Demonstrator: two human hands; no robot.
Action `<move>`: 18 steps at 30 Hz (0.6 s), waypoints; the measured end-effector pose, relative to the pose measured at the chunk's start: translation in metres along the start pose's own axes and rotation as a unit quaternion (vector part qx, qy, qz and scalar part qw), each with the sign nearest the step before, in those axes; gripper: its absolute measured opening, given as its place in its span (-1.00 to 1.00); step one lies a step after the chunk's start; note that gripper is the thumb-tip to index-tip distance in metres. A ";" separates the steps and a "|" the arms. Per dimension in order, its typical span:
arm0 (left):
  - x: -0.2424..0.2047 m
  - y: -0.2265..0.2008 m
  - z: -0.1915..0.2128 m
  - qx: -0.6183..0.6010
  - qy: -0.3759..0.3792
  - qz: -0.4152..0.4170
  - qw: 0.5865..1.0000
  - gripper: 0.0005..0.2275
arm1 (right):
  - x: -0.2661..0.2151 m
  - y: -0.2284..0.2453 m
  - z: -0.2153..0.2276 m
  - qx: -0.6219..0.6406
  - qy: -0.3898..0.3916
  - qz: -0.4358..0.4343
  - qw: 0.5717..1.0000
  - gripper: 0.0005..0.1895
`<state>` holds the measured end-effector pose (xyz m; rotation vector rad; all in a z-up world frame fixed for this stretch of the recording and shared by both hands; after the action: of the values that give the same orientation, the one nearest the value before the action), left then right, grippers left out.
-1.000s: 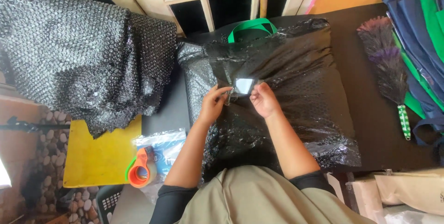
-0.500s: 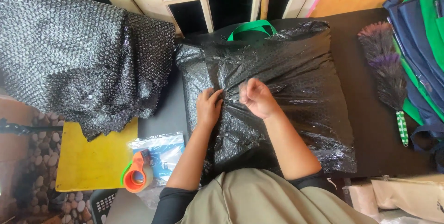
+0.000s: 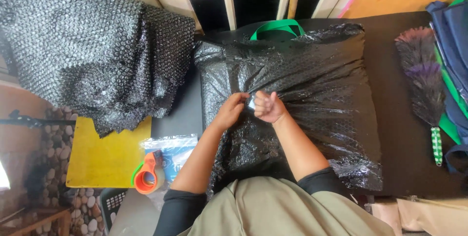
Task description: Wrapping a green tote bag with black bubble wrap and securing it with adhesive tape.
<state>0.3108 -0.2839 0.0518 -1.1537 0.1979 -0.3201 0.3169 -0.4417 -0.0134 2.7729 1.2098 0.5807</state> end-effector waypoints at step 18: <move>-0.023 -0.007 -0.012 0.050 -0.048 0.150 0.986 -0.80 | 0.019 -0.007 -0.053 -0.298 -0.250 0.046 0.920 -0.88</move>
<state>0.2840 -0.2888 0.0530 -1.0210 0.2643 -0.0078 0.3046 -0.4280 0.0400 2.2516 0.6515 0.1706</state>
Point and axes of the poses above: each hand's wrist, its own x-axis towards the middle knuckle, its own z-axis out of the back of the hand, y = z × x, the point moved 5 cm from there along x, towards the middle knuckle, and after that the axes turned 4 degrees about -x, right-handed, at the moved point
